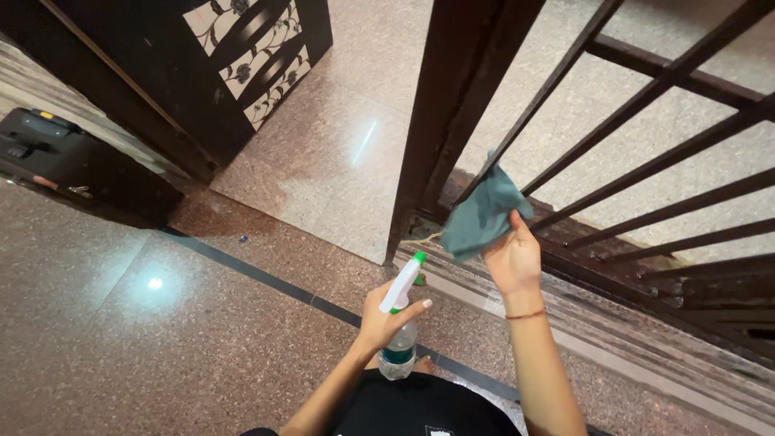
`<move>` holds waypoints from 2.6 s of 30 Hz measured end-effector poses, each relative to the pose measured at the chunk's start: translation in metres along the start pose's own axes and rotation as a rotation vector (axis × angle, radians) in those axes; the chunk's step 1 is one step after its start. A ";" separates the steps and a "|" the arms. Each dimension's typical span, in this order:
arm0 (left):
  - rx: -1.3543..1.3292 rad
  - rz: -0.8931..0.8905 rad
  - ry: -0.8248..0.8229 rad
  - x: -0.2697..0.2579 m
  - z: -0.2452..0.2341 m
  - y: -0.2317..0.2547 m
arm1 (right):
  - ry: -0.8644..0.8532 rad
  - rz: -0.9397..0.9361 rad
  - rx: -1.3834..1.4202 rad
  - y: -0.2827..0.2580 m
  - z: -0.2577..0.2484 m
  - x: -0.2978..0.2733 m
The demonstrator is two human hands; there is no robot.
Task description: The person sprays a cleaning solution from a bottle onto a metal gate and wipes the bars and frame with a cloth.
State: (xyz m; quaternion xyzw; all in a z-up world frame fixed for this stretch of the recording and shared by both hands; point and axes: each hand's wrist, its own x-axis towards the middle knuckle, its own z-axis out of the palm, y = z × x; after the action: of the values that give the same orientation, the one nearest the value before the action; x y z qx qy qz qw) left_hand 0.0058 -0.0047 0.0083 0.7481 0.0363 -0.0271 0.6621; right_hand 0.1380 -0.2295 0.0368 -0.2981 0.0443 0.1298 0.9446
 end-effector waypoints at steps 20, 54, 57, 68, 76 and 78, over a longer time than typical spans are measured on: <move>-0.012 0.066 0.021 0.004 0.004 -0.005 | -0.179 -1.656 -3.025 -0.089 0.131 0.031; -0.074 0.035 0.008 0.020 -0.012 -0.004 | -0.584 -1.629 -3.042 -0.035 0.051 0.055; -0.052 0.042 0.010 0.014 -0.015 -0.006 | -0.696 -1.544 -3.058 -0.031 0.043 0.052; -0.059 0.001 -0.008 0.009 -0.011 -0.009 | -0.608 -2.231 -2.920 -0.147 0.177 0.039; -0.030 0.004 -0.031 0.021 0.007 -0.007 | -0.211 -2.328 -2.778 -0.191 0.177 0.048; -0.039 0.015 -0.052 0.026 0.009 -0.007 | -0.168 -2.345 -2.682 -0.184 0.163 0.058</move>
State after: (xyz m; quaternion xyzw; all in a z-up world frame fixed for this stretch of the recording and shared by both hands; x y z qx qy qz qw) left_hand 0.0310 -0.0122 -0.0021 0.7342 0.0139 -0.0407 0.6776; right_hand 0.2446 -0.2683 0.2619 0.6540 0.3399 0.5883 0.3327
